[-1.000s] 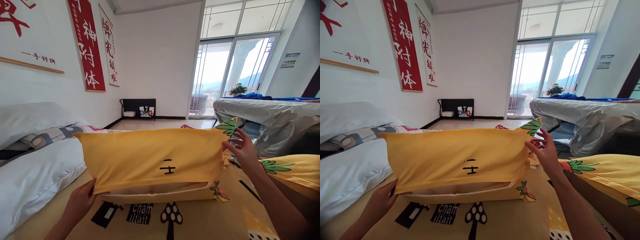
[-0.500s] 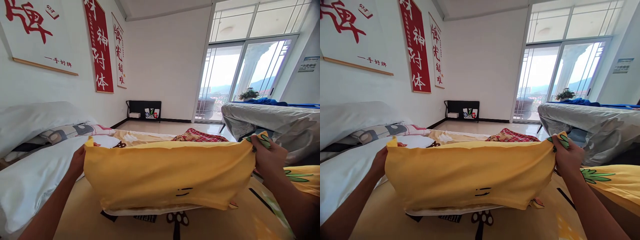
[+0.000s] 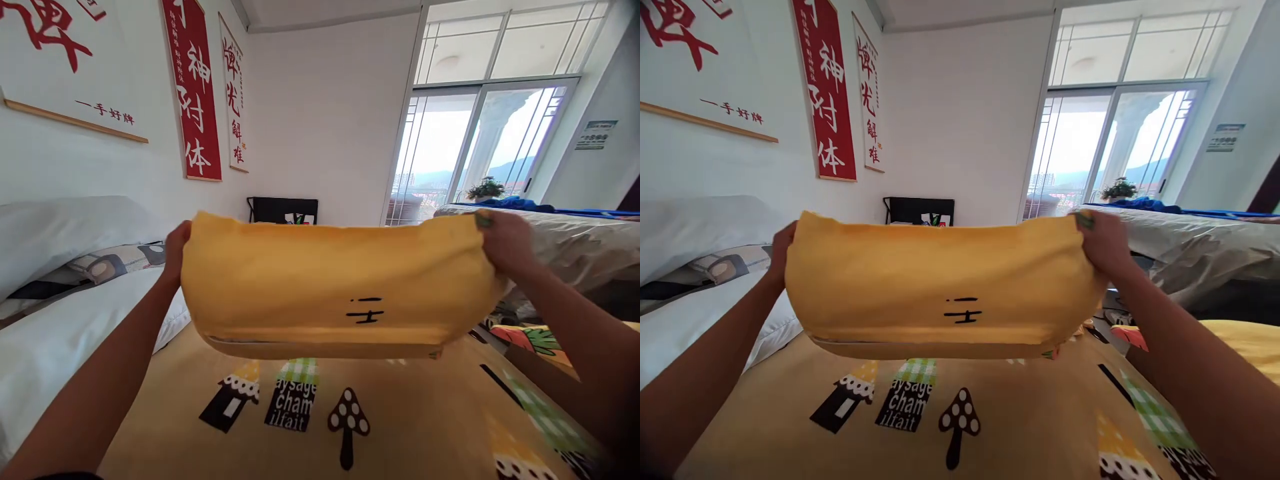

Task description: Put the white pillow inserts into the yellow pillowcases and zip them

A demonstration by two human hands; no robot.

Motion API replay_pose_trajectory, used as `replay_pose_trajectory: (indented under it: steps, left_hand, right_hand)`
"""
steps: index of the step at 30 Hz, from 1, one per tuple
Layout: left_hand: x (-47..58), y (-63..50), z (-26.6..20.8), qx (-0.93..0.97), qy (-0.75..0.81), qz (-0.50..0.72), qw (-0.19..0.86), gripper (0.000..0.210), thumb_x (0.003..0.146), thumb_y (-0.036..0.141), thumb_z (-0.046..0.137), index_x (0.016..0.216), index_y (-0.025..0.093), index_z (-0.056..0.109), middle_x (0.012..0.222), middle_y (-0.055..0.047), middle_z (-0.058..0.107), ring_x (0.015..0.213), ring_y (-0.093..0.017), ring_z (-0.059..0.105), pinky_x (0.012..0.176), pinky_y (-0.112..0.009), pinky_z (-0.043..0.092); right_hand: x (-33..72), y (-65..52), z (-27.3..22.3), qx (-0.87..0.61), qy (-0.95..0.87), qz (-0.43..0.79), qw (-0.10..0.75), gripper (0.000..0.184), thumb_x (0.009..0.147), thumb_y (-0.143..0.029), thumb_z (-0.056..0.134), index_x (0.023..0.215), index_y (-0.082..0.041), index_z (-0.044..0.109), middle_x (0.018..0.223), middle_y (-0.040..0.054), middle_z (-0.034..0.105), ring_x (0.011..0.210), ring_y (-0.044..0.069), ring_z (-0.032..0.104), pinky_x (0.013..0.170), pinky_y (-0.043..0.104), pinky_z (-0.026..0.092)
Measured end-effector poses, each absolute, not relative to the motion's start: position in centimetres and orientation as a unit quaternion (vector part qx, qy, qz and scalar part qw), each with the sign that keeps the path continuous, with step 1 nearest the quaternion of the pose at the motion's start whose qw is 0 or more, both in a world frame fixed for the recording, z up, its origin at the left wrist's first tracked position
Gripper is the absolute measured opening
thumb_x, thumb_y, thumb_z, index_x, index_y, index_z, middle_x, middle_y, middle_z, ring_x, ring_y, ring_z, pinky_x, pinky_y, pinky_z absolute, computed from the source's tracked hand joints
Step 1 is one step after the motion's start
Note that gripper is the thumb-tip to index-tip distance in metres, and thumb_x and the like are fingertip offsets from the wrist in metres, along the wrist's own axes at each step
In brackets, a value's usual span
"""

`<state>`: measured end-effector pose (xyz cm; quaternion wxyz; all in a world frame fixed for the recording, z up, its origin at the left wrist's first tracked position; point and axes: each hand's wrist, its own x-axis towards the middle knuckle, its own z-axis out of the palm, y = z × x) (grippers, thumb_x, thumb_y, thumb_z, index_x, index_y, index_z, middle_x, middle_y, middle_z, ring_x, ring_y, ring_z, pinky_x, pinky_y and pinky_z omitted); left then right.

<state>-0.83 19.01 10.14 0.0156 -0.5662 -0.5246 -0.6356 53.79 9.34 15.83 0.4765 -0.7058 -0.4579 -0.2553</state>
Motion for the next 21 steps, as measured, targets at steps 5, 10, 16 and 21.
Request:
replay_pose_trajectory:
  steps: [5,10,16,21]
  left_hand:
    - [-1.8,19.5,7.9,-0.503,-0.537,-0.677,0.011,0.029,0.087,0.026,0.043,0.063,0.019,0.029,0.058,0.006,0.028,0.055,-0.007,0.028,0.049,-0.023,0.025]
    - [-2.4,19.4,9.1,-0.468,-0.526,-0.708,0.047,0.031,0.088,0.026,0.046,0.063,0.019,0.029,0.059,0.007,0.026,0.056,-0.006,0.028,0.048,-0.021,0.024]
    - [-3.5,18.8,10.7,-0.433,-0.483,-0.76,0.041,0.028,0.086,0.021,0.047,0.062,0.018,0.033,0.056,0.007,0.029,0.053,-0.005,0.03,0.047,-0.02,0.025]
    - [-3.9,19.0,13.1,-0.444,-0.505,-0.738,0.049,0.025,0.086,0.021,0.047,0.063,0.016,0.037,0.057,0.007,0.031,0.052,-0.005,0.029,0.048,-0.021,0.025]
  right_hand:
    - [52.5,9.5,15.3,-0.726,-0.355,-0.332,0.486,0.024,0.09,-0.025,0.042,0.075,-0.013,0.056,0.067,0.0055,0.05,0.058,0.011,0.031,0.058,0.03,0.024]
    - [51.7,10.1,14.4,-0.722,-0.525,-0.215,0.396,0.019,0.088,-0.023,0.044,0.076,-0.016,0.057,0.07,0.0057,0.056,0.06,0.013,0.038,0.059,0.027,0.027]
    - [54.0,9.2,15.2,-0.772,-0.473,-0.249,0.344,0.024,0.091,-0.021,0.045,0.07,-0.017,0.053,0.065,0.0057,0.053,0.055,0.012,0.031,0.058,0.028,0.025]
    - [56.3,9.0,16.6,-0.786,-0.385,-0.338,0.346,0.022,0.093,-0.026,0.047,0.083,-0.012,0.061,0.069,0.0083,0.059,0.055,0.012,0.027,0.06,0.03,0.024]
